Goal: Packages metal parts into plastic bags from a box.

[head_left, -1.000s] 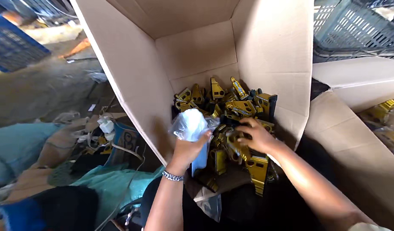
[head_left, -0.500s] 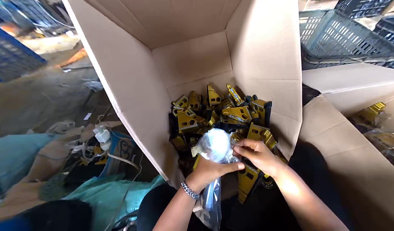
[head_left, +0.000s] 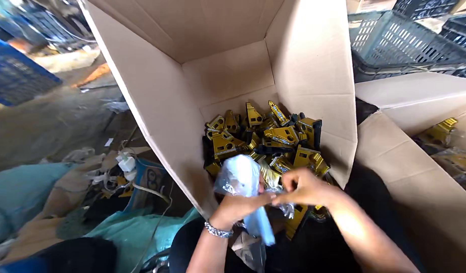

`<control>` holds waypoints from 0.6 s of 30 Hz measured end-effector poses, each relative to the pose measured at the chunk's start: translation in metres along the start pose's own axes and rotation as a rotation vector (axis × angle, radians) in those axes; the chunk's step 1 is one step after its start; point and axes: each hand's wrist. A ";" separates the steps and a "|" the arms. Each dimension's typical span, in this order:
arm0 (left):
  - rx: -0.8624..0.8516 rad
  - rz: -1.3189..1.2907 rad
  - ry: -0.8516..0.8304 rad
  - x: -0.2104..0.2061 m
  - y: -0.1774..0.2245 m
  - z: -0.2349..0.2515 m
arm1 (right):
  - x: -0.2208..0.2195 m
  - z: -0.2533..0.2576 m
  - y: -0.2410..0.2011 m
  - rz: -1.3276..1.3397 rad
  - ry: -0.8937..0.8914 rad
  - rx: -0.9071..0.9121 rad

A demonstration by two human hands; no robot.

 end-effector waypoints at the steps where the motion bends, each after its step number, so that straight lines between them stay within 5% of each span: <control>1: -0.039 0.107 0.088 0.009 -0.003 0.003 | 0.013 0.006 0.002 -0.037 0.056 -0.080; 5: -0.227 0.378 0.395 0.034 -0.025 0.025 | 0.024 0.042 0.032 -0.582 -0.068 -0.498; 7: -0.263 0.331 0.475 0.033 -0.023 0.031 | 0.007 0.051 0.050 -0.675 -0.129 -0.511; 9: -0.345 0.322 0.516 0.033 -0.025 0.033 | 0.003 0.046 0.060 -0.416 0.115 -0.364; 12: -0.408 0.377 0.523 0.033 -0.033 0.033 | 0.019 0.029 0.033 0.321 0.457 -0.208; 15: -0.386 0.278 0.452 0.022 -0.033 0.033 | 0.027 0.013 -0.003 0.600 0.198 -0.102; 18: -0.376 0.422 0.416 0.005 -0.022 0.030 | 0.008 0.015 -0.017 0.508 -0.037 -0.282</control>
Point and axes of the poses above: each hand's wrist, its own z-axis towards the middle knuckle, its own x-axis out of the back of the hand, y = z × x
